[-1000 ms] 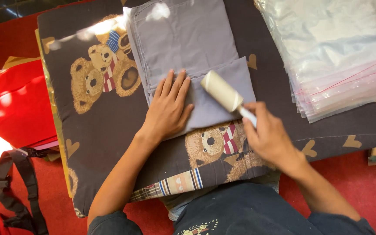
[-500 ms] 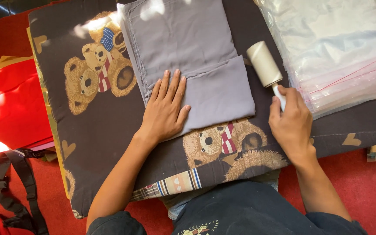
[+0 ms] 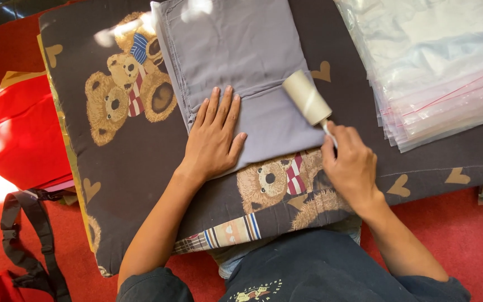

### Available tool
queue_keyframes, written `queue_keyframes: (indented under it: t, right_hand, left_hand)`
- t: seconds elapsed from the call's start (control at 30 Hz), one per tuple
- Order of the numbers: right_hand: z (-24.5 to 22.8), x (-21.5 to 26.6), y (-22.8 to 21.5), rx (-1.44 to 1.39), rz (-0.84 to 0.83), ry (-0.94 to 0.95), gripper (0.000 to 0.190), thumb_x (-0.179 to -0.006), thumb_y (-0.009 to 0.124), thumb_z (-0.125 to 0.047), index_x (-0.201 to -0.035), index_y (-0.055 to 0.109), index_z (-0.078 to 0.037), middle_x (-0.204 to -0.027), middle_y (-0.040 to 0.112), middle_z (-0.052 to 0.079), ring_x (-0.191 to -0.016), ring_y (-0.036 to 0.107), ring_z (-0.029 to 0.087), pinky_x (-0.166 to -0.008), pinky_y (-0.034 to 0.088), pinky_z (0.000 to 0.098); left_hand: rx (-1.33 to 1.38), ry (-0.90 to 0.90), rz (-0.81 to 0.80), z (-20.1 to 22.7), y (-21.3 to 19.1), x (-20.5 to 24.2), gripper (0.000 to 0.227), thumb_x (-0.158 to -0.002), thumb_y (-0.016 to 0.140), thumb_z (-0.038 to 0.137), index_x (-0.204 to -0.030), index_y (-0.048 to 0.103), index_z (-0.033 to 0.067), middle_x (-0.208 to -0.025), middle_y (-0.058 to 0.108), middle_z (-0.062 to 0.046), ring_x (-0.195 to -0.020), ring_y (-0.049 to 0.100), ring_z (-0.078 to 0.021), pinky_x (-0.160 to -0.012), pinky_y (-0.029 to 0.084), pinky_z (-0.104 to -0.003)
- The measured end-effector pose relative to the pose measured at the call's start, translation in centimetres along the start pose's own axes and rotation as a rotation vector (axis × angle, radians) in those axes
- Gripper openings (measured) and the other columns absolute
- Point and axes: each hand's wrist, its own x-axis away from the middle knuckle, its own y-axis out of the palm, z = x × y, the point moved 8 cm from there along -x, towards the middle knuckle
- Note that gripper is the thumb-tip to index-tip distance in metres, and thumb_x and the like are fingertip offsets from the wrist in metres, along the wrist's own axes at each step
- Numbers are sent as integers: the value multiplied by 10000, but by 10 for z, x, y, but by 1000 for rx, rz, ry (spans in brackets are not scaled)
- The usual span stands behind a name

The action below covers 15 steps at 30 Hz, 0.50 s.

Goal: Using a lint roller to remove debris from a piece of grey cloth and then folding it for packaging.

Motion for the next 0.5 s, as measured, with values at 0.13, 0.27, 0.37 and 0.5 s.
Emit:
queue_keyframes:
  t: [0.13,0.27,0.37,0.5]
  right_hand:
    - [15,-11,-20,5,19,36,189,-1071,590,-119,-1204,670,-10,-938,674,162,-740,726,385,-601,589,466]
    - [9,5,-41,-78,120,-29,160,-1044,637,-46,-1175,659,44,-932,659,198,-756,711,427,-589,563,462]
    - [-12,47,-28,-146,96,-95,169,-934,713,-107,-1093,704,-50,-846,665,116,-729,718,364,-563,565,407]
    - [-25,66,-20,-163,-47,-63,129,-927,695,-172,-1046,724,-133,-837,702,1,-627,721,239,-520,576,313]
  left_hand:
    - [-5,1,-4,-1,1,1,739,-1039,452,435,-1633,281,29,-1698,241,-211,-1574,165,-417,-1267,115,-509]
    - [-2,4,-3,-1,1,1,735,-1043,451,427,-1634,277,24,-1700,233,-216,-1574,157,-422,-1266,111,-515]
    - [-4,1,2,-1,1,0,735,-1043,447,437,-1631,288,26,-1696,244,-215,-1572,168,-419,-1265,116,-513]
    - [0,3,9,-1,2,0,729,-1046,441,433,-1630,291,24,-1695,245,-217,-1570,169,-423,-1263,123,-514]
